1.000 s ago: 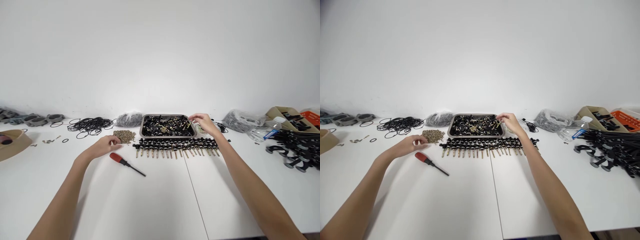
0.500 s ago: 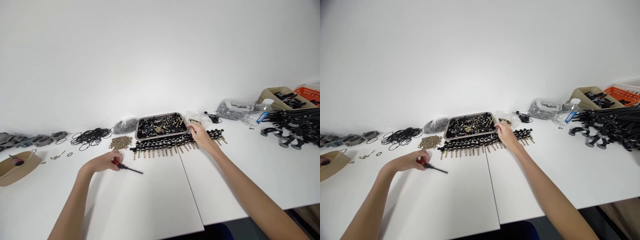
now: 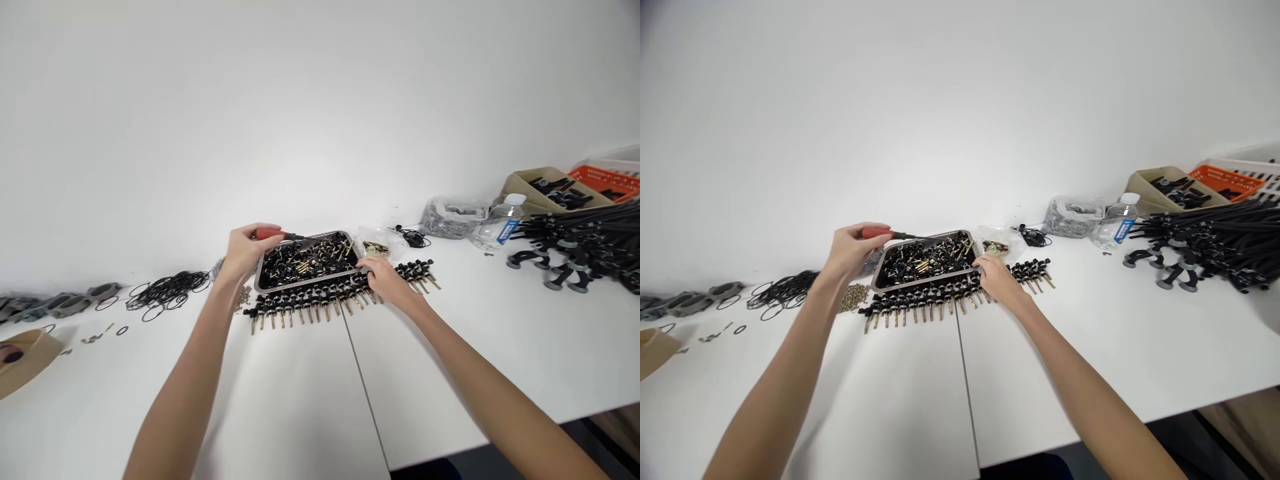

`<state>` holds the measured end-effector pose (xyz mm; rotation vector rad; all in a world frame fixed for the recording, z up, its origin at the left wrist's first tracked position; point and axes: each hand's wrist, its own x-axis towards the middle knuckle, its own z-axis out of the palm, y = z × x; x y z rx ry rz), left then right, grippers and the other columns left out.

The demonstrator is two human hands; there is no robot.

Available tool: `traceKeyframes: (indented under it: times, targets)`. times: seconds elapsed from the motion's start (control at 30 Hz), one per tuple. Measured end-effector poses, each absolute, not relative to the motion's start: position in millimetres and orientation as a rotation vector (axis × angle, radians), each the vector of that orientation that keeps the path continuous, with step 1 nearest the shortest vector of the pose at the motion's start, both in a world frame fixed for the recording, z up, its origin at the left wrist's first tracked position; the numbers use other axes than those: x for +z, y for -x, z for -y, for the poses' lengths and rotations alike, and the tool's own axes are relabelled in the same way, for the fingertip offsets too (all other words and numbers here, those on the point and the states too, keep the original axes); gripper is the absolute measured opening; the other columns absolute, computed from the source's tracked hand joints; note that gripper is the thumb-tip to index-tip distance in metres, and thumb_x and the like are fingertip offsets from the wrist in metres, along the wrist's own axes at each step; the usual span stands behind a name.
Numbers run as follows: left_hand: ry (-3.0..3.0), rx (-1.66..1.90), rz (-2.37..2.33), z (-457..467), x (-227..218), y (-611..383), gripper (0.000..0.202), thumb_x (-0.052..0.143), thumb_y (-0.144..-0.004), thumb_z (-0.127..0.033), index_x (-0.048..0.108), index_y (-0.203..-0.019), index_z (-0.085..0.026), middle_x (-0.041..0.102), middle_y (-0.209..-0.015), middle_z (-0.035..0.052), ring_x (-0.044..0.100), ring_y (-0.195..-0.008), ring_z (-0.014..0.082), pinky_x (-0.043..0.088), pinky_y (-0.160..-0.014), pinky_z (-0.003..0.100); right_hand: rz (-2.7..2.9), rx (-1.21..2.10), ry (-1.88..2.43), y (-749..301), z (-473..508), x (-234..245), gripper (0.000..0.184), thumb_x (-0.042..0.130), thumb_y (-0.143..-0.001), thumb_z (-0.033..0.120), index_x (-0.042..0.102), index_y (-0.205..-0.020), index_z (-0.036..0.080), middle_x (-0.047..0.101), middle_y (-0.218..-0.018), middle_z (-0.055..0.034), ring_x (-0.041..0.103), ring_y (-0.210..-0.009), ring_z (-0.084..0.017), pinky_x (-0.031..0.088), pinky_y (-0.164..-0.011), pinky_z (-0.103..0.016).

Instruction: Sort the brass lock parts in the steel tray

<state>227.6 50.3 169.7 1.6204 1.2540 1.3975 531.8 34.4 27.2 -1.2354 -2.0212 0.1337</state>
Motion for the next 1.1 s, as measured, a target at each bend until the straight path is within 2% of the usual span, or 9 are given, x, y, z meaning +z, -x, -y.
traceKeyframes:
  times: [0.1,0.2,0.3,0.47,0.57,0.67,0.77,1.1]
  targets:
    - [-1.47,1.486,-0.975,-73.7,158.2,-276.5,0.028,0.083,-0.067,-0.03,0.067,-0.078,-0.009,0.066,-0.071,0.0062,0.055,-0.05,0.0085,0.046,-0.048,0.024,2.008,0.176,1.234,-533.4,-34.6,25.8,0.046,0.039,-0.076,-0.005,0.069,-0.104,0.015,0.069,-0.113,-0.0114,0.058,-0.115,-0.024,0.043,-0.108,-0.043]
    - [-1.466,1.513,-0.876,-89.7,140.2,-303.7,0.033,0.076,-0.077,-0.04,0.057,-0.077,-0.012,0.063,-0.069,0.0033,0.058,-0.047,0.0103,0.048,-0.044,0.024,2.01,0.192,1.245,-533.7,-34.0,26.2,0.046,0.038,-0.076,-0.005,0.069,-0.105,0.014,0.069,-0.114,-0.0117,0.058,-0.116,-0.025,0.043,-0.107,-0.044]
    - [-1.532,1.513,-0.887,-97.8,125.4,-316.3,0.032,0.074,-0.08,-0.038,0.054,-0.079,-0.014,0.061,-0.065,0.0005,0.061,-0.045,0.0119,0.049,-0.042,0.023,2.018,0.188,1.256,-533.0,-33.2,28.8,0.047,0.039,-0.074,-0.007,0.07,-0.104,0.013,0.07,-0.111,-0.012,0.058,-0.113,-0.025,0.044,-0.106,-0.044]
    - [-1.648,1.295,-0.888,-96.4,112.5,-331.0,0.02,0.069,-0.084,-0.028,0.054,-0.081,-0.014,0.062,-0.07,0.0031,0.063,-0.048,0.0144,0.051,-0.045,0.027,2.016,0.204,1.268,-533.0,-33.3,31.3,0.05,0.039,-0.071,-0.007,0.071,-0.104,0.013,0.071,-0.109,-0.0116,0.059,-0.112,-0.025,0.045,-0.105,-0.044]
    - [-1.802,1.17,-0.945,-89.1,106.7,-342.4,0.015,0.064,-0.087,-0.024,0.053,-0.083,-0.016,0.059,-0.064,0.0009,0.06,-0.049,0.0137,0.048,-0.048,0.027,2.014,0.209,1.276,-534.1,-34.3,29.7,0.051,0.04,-0.071,-0.007,0.071,-0.105,0.013,0.071,-0.11,-0.0116,0.06,-0.112,-0.026,0.045,-0.106,-0.044]
    - [-2.038,1.115,-1.039,-82.0,105.1,-349.5,0.01,0.061,-0.089,-0.022,0.053,-0.086,-0.017,0.058,-0.061,-0.0006,0.057,-0.052,0.0133,0.046,-0.055,0.028,2.0,0.214,1.279,-534.7,-34.9,28.3,0.052,0.041,-0.07,-0.006,0.072,-0.106,0.014,0.07,-0.111,-0.0112,0.061,-0.113,-0.026,0.045,-0.106,-0.044]
    - [-2.161,1.074,-1.098,-79.9,109.6,-346.9,0.009,0.061,-0.087,-0.02,0.053,-0.086,-0.017,0.06,-0.067,0.0007,0.055,-0.059,0.014,0.045,-0.062,0.029,1.989,0.233,1.287,-534.5,-33.9,29.1,0.053,0.04,-0.069,-0.007,0.072,-0.106,0.014,0.07,-0.112,-0.0114,0.061,-0.114,-0.025,0.045,-0.107,-0.044]
    - [-2.252,0.925,-1.309,-88.9,129.4,-314.5,0.01,0.062,-0.085,-0.023,0.055,-0.082,-0.017,0.057,-0.07,0.0038,0.052,-0.061,0.0151,0.042,-0.062,0.032,1.986,0.26,1.292,-534.3,-30.3,31.1,0.051,0.041,-0.07,-0.006,0.072,-0.106,0.014,0.07,-0.115,-0.0118,0.061,-0.116,-0.026,0.045,-0.108,-0.047]
